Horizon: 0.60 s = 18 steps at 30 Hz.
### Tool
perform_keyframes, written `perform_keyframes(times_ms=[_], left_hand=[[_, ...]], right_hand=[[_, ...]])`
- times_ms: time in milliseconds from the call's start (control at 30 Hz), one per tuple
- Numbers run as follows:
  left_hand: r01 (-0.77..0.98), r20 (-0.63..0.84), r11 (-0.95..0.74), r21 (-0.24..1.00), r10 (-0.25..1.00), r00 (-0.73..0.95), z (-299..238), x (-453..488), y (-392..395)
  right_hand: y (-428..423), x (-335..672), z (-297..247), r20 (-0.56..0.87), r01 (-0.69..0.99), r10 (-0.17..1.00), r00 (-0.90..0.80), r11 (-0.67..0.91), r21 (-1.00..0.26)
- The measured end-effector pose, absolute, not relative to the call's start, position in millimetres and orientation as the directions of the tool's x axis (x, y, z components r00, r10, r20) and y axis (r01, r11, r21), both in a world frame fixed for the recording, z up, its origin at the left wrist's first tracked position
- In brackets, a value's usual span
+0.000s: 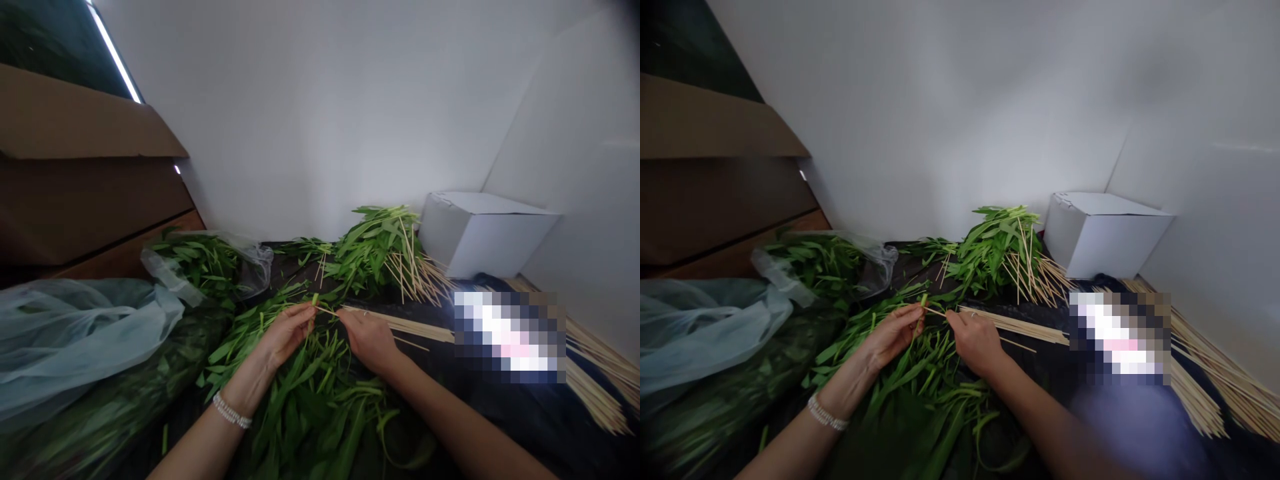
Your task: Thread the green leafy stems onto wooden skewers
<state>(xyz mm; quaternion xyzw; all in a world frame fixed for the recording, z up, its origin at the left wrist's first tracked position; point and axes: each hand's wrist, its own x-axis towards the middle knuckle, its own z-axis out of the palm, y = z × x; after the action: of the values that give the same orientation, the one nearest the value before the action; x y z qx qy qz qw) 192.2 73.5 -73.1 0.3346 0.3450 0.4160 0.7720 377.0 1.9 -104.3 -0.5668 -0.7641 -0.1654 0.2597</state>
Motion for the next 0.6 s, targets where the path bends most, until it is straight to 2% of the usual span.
perform_keyframes(times_ms=[167,433,600], left_hand=[[-0.391,-0.247,0.415,0.821,0.877,0.413,-71,193,71],[-0.296,-0.174,0.367,0.882,0.837,0.518,-84,204,58],[-0.238,-0.13,0.263,0.935,0.878,0.461,-76,198,64]], right_hand=[[2,376,-105,0.583,0.954,0.783,-0.216,0.297,-0.047],[1,372,-105,0.57,0.948,0.777,-0.267,0.32,0.008],[6,386,-101,0.647,0.962,0.748,-0.148,0.261,-0.082]])
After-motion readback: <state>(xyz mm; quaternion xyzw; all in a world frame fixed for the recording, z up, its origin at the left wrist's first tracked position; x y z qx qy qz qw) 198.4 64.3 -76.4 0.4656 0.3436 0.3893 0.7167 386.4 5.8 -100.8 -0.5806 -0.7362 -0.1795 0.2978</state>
